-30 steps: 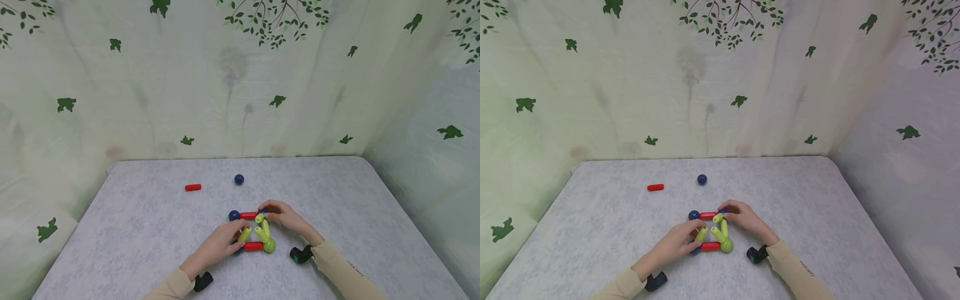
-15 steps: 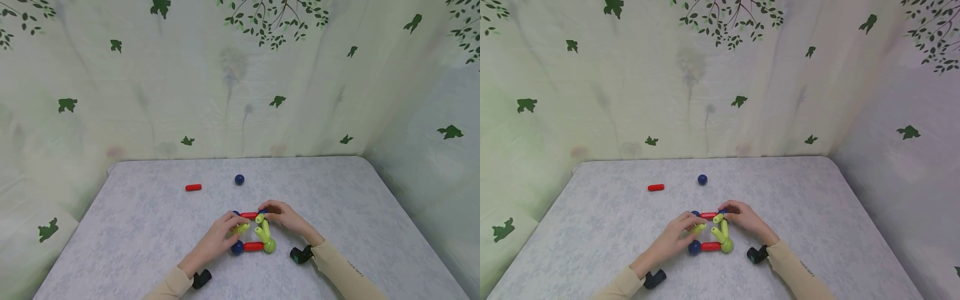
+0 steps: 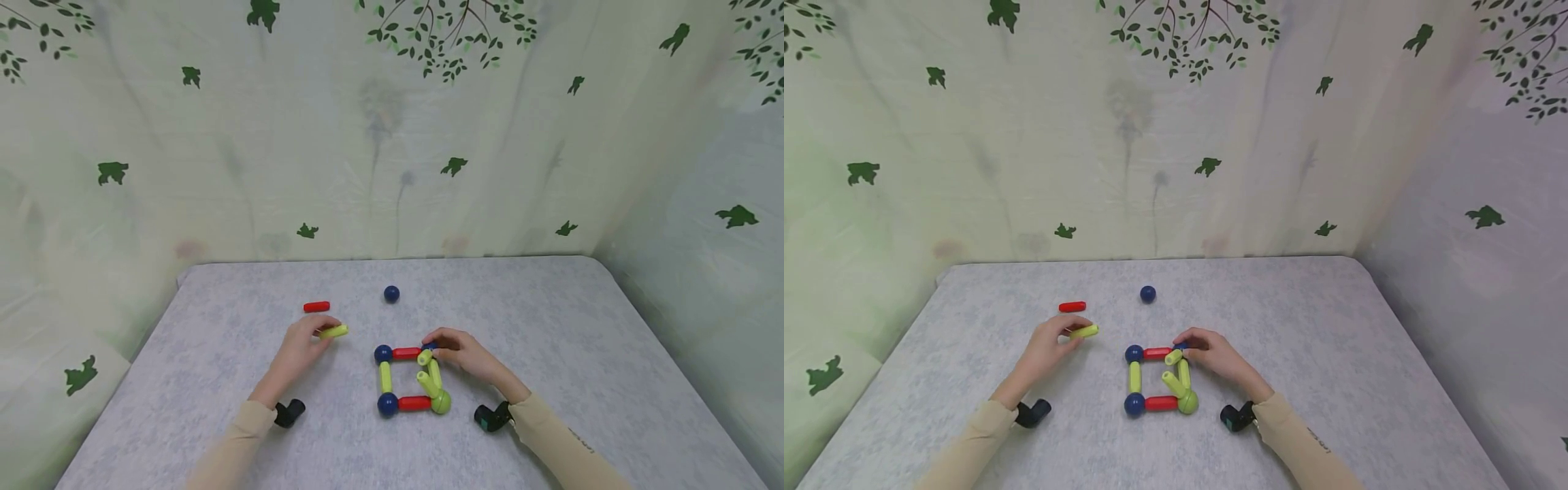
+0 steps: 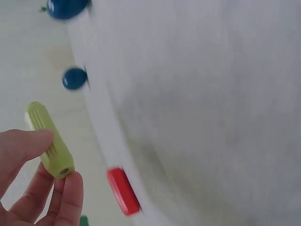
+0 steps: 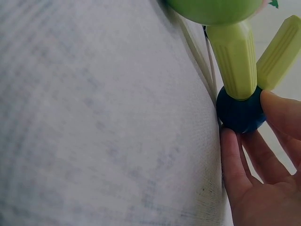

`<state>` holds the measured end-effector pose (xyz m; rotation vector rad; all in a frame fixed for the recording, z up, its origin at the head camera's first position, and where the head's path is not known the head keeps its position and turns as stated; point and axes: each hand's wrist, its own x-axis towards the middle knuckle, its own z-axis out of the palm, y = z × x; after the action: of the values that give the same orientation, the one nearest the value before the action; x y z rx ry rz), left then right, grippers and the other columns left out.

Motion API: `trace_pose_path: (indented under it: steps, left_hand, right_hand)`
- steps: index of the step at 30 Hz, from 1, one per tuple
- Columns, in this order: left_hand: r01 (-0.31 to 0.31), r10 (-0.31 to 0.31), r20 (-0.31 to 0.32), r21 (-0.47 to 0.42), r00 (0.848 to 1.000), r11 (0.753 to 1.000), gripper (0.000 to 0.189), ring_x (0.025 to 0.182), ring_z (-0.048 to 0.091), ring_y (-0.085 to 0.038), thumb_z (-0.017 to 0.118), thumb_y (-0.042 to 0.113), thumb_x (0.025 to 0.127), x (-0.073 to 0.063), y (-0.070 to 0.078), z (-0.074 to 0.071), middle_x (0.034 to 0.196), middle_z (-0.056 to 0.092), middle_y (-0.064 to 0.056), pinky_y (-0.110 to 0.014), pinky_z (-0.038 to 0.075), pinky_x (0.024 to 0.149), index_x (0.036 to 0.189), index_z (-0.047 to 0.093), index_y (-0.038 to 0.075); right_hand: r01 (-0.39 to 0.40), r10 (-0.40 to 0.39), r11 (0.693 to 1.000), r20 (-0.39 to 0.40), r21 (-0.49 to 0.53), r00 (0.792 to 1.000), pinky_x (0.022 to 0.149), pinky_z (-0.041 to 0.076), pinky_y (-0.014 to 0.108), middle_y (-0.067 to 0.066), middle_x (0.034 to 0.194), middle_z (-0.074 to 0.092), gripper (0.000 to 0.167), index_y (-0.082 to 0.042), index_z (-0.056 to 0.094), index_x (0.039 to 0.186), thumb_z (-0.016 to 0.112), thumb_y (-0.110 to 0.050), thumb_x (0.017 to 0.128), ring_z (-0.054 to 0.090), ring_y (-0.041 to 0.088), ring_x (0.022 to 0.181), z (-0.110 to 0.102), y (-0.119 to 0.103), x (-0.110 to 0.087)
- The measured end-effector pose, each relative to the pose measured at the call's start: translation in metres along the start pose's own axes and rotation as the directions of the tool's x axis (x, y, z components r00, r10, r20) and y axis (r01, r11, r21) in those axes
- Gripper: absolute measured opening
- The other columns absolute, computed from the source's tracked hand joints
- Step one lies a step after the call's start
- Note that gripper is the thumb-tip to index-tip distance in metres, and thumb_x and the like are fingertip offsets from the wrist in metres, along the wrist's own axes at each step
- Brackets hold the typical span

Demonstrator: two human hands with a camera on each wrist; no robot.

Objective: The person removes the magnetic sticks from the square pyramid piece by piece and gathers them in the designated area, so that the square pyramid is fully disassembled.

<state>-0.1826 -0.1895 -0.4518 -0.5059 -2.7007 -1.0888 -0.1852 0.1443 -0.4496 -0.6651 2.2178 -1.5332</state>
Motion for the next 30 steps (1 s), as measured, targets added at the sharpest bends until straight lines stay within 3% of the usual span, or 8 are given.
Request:
trace_pose_path:
  steps: [7,15,22,28,30]
  left_hand:
    - [0.087,-0.088,0.006,0.096,0.996,0.992,0.026,0.091,0.058,-0.032,0.068,-0.010,0.080,0.024,-0.030,-0.016,0.100,0.060,-0.016,-0.044,0.050,0.081,0.105,0.069,-0.002]
    - [0.123,-0.135,0.058,0.175,0.989,0.977,0.022,0.095,0.058,-0.035,0.065,-0.010,0.082,0.038,-0.049,-0.014,0.099,0.059,-0.017,-0.046,0.048,0.085,0.102,0.068,-0.001]
    - [0.109,-0.118,0.033,0.204,0.992,0.973,0.019,0.087,0.055,-0.032,0.065,-0.011,0.080,0.041,-0.052,-0.013,0.094,0.056,-0.016,-0.047,0.047,0.079,0.095,0.065,0.000]
    - [0.135,-0.139,0.006,0.205,0.990,0.969,0.018,0.092,0.053,-0.034,0.067,-0.007,0.082,0.040,-0.049,-0.014,0.098,0.056,-0.017,-0.048,0.046,0.082,0.098,0.064,-0.001]
    - [0.114,-0.116,-0.003,0.193,0.993,0.975,0.020,0.094,0.053,-0.035,0.067,-0.006,0.082,0.038,-0.046,-0.014,0.100,0.056,-0.017,-0.048,0.046,0.083,0.101,0.064,-0.001]
  right_hand:
    - [-0.003,0.003,1.000,-0.001,-0.009,1.000,0.095,0.044,0.041,0.017,0.118,0.058,0.026,0.006,0.058,0.120,0.052,0.001,0.096,0.055,0.028,0.108,-0.001,0.001,0.000]
    - [0.003,-0.003,1.000,0.001,0.006,1.000,0.094,0.044,0.042,0.019,0.118,0.058,0.026,0.008,0.057,0.121,0.051,0.001,0.096,0.054,0.030,0.108,0.000,-0.001,0.000]
    - [0.001,-0.001,1.000,-0.001,0.006,1.000,0.094,0.044,0.042,0.019,0.118,0.058,0.026,0.008,0.057,0.121,0.051,0.002,0.096,0.054,0.030,0.108,0.001,-0.001,-0.001]
    - [-0.003,0.003,1.000,-0.002,-0.002,1.000,0.094,0.044,0.041,0.021,0.119,0.057,0.026,0.008,0.057,0.120,0.051,0.002,0.096,0.054,0.030,0.108,0.001,-0.005,-0.002]
    - [-0.001,0.001,1.000,0.001,-0.008,1.000,0.094,0.044,0.040,0.021,0.119,0.057,0.026,0.008,0.057,0.120,0.050,0.002,0.096,0.054,0.030,0.108,0.001,-0.004,-0.002]
